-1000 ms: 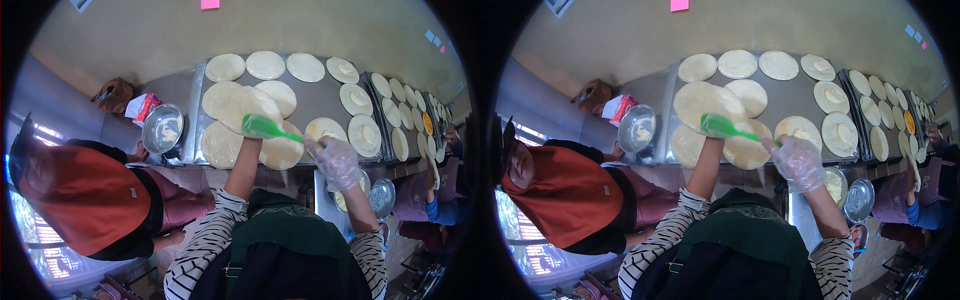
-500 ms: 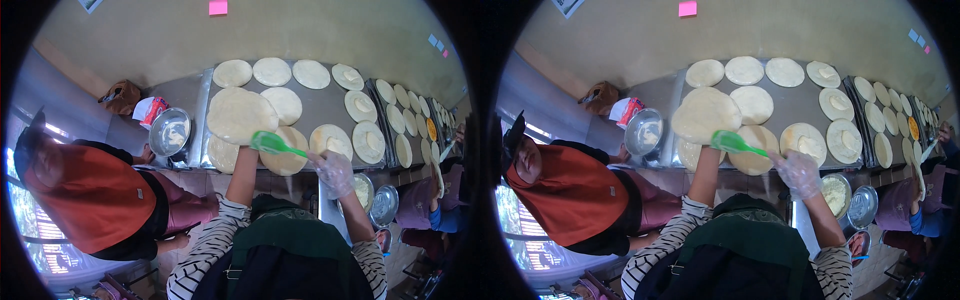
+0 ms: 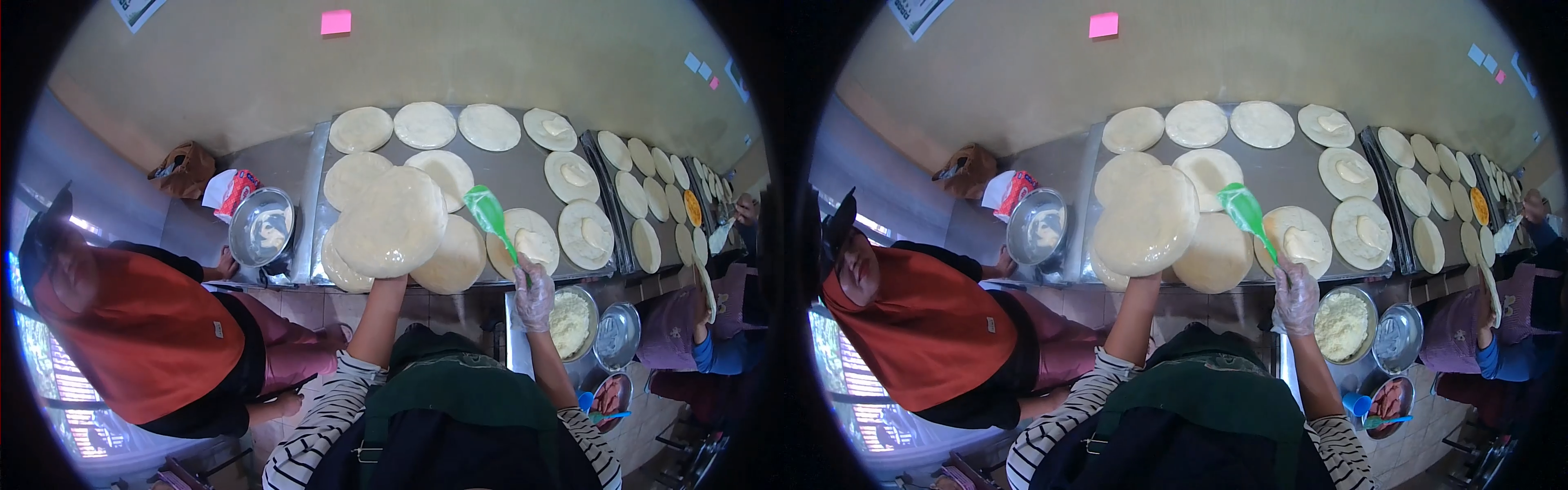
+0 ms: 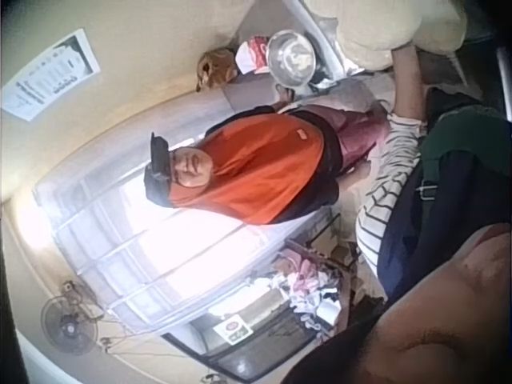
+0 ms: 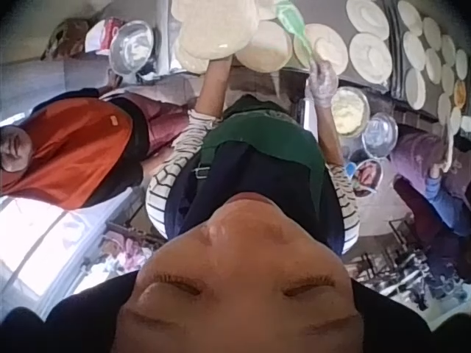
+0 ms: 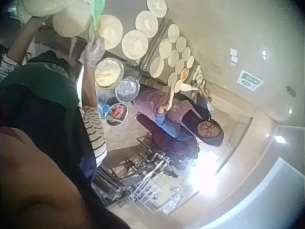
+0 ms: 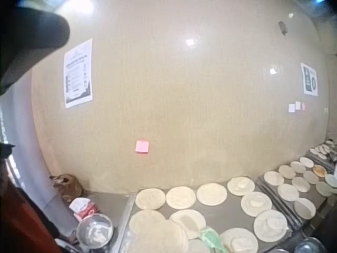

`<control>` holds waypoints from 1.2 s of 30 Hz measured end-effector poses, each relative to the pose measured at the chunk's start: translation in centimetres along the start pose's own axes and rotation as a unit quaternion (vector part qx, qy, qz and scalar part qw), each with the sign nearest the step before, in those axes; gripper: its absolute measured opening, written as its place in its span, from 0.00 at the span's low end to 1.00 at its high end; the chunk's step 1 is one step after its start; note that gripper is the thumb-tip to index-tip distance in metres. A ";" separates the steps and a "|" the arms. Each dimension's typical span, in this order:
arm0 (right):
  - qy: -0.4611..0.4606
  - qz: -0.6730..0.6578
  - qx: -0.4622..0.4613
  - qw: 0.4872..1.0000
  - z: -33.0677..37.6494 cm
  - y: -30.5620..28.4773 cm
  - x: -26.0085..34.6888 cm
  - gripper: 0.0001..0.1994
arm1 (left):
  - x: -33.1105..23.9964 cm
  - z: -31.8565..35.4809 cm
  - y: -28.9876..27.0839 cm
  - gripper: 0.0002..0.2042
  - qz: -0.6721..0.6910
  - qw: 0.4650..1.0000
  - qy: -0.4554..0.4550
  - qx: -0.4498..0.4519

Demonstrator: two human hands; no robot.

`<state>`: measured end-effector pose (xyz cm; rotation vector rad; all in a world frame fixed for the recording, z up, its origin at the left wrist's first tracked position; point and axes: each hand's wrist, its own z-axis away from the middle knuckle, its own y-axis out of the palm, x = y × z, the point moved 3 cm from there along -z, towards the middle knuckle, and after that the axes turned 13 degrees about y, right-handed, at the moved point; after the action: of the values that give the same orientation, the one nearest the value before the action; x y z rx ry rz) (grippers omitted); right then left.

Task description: Spread cream or sauce onto circles of flattened dough using a spatula.

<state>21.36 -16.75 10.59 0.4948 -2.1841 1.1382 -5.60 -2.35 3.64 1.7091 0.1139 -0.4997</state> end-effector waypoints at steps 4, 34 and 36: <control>-0.151 0.040 0.055 0.986 1.0 -1.6 2.4 0.16 | 1.4 1.1 -0.5 0.32 0.000 1.000 -0.002 -0.009; 0.047 -0.041 0.116 0.991 -6.1 -4.9 -2.0 0.10 | 8.3 4.5 -2.1 0.34 0.036 0.999 -0.029 -0.015; -0.028 0.011 0.164 0.986 -6.8 -5.0 -1.7 0.10 | 8.5 4.5 -2.4 0.34 0.040 0.998 -0.042 -0.017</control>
<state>27.90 -13.85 15.43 0.6501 -2.0584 1.5244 0.04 -7.91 -2.35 1.6510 -0.0055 -0.5069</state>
